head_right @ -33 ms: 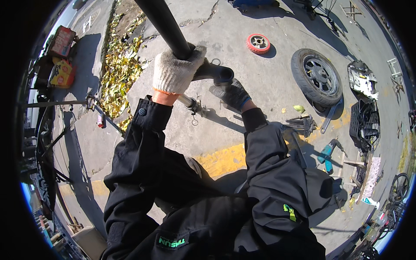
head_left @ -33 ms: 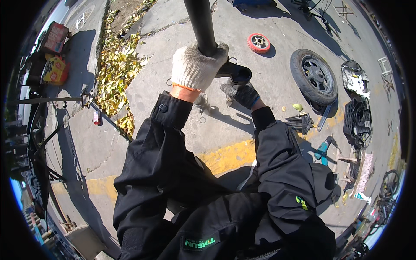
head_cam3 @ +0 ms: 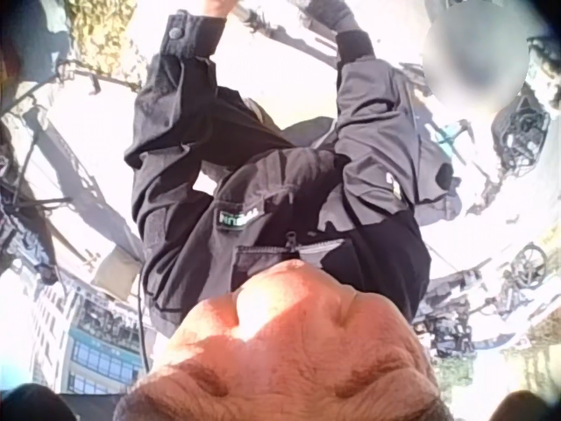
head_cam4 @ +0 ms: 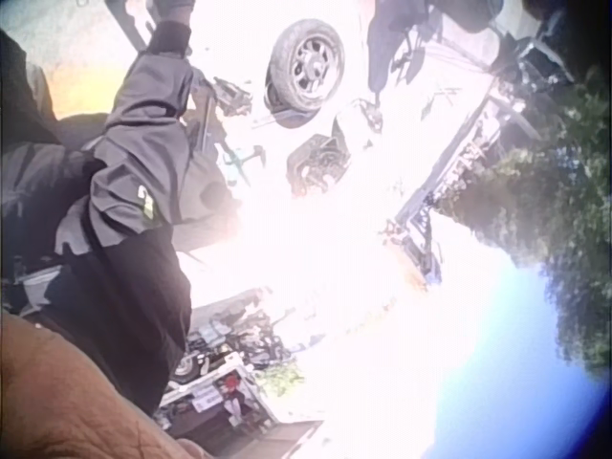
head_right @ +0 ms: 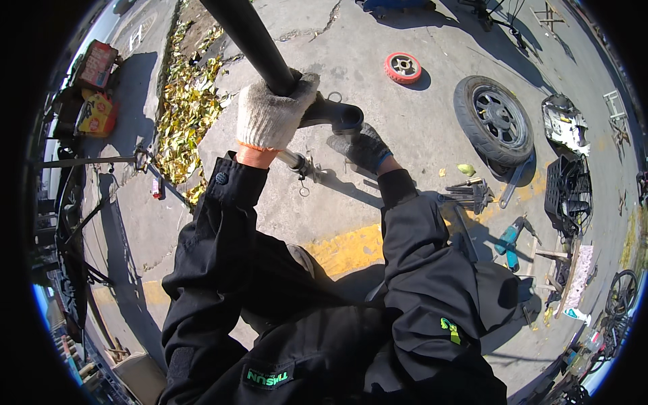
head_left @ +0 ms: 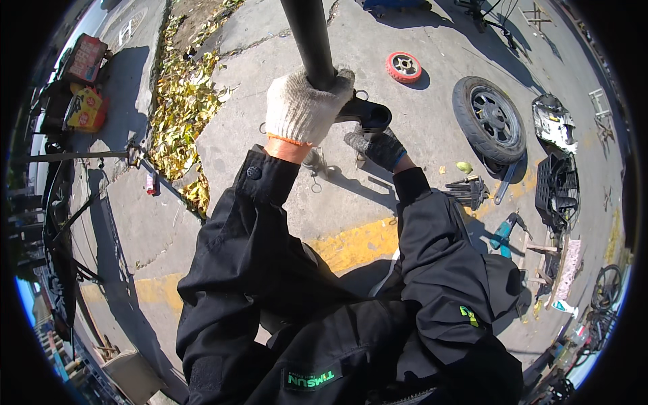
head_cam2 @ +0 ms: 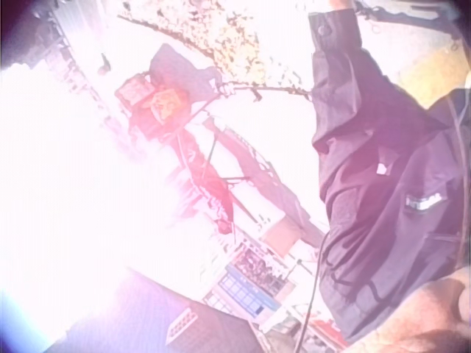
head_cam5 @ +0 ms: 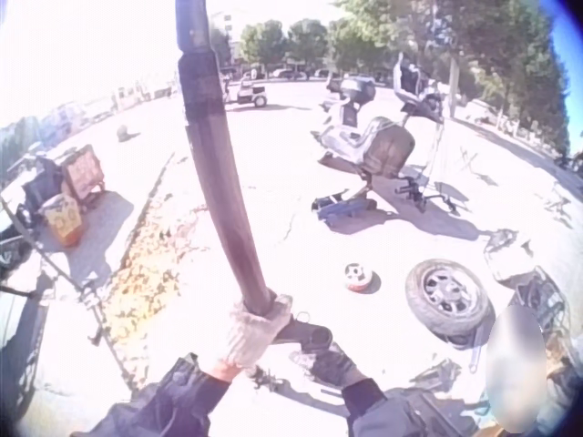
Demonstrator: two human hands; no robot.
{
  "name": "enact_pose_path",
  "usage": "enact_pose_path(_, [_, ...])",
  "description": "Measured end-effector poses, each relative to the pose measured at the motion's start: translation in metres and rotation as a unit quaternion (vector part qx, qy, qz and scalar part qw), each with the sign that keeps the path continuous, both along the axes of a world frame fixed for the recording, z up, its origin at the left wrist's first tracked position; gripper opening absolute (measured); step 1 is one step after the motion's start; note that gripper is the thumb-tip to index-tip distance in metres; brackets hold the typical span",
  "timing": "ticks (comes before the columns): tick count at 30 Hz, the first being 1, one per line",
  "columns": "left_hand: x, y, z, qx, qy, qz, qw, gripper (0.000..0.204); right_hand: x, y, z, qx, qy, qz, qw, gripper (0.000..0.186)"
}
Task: The person disassembles and reassembles a scooter suspension fork. They remove the inner tube from the outer housing, inspect the components, and then reinsert the tube back into the housing.
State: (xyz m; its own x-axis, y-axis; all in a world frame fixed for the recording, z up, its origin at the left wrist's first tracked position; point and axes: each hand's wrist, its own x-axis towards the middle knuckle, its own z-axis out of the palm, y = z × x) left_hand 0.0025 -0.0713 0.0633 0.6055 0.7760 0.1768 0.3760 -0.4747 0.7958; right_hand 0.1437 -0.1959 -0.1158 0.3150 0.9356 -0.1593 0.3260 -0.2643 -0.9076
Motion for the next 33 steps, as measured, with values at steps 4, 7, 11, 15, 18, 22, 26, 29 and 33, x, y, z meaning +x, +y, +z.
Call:
enact_pose_path(4, [0.004, -0.004, -0.001, 0.005, 0.013, -0.012, 1.000, 0.033, 0.004, -0.010, 0.012, -0.031, -0.025, -0.019, 0.999, 0.034])
enact_pose_path(7, [0.011, -0.004, 0.002, -0.032, 0.004, -0.018, 0.999, 0.034, 0.009, -0.019, 0.020, -0.163, 0.127, -0.042, 0.978, 0.039])
enact_pose_path(11, [-0.002, 0.003, 0.012, -0.047, 0.062, -0.099, 0.992, 0.031, 0.038, -0.025, 0.058, -0.231, -0.114, 0.148, 0.955, 0.056])
enact_pose_path(15, [-0.020, 0.008, 0.024, -0.078, 0.057, -0.215, 0.972, 0.029, 0.080, -0.018, 0.155, -0.193, -0.194, 0.089, 0.958, 0.065])
enact_pose_path(18, [-0.022, 0.007, 0.029, -0.078, 0.117, -0.220, 0.965, 0.031, 0.068, 0.008, 0.227, 0.142, -0.024, 0.192, 0.971, 0.075])
enact_pose_path(22, [-0.023, 0.005, 0.020, -0.040, -0.007, -0.262, 0.964, 0.044, -0.009, 0.052, 0.262, 0.289, -0.246, 0.144, 0.914, 0.065])
enact_pose_path(26, [-0.053, 0.029, 0.001, -0.173, 0.050, -0.237, 0.955, 0.102, -0.049, 0.079, 0.262, 0.402, -0.486, -0.017, 0.776, 0.048])
enact_pose_path(29, [-0.082, 0.048, -0.021, -0.152, 0.084, -0.282, 0.944, 0.123, -0.041, 0.073, 0.259, 0.409, -0.471, -0.009, 0.781, 0.040])
enact_pose_path(33, [-0.069, 0.020, -0.077, -0.065, 0.184, -0.285, 0.939, 0.060, -0.021, 0.054, 0.254, 0.398, -0.395, -0.035, 0.827, 0.033])
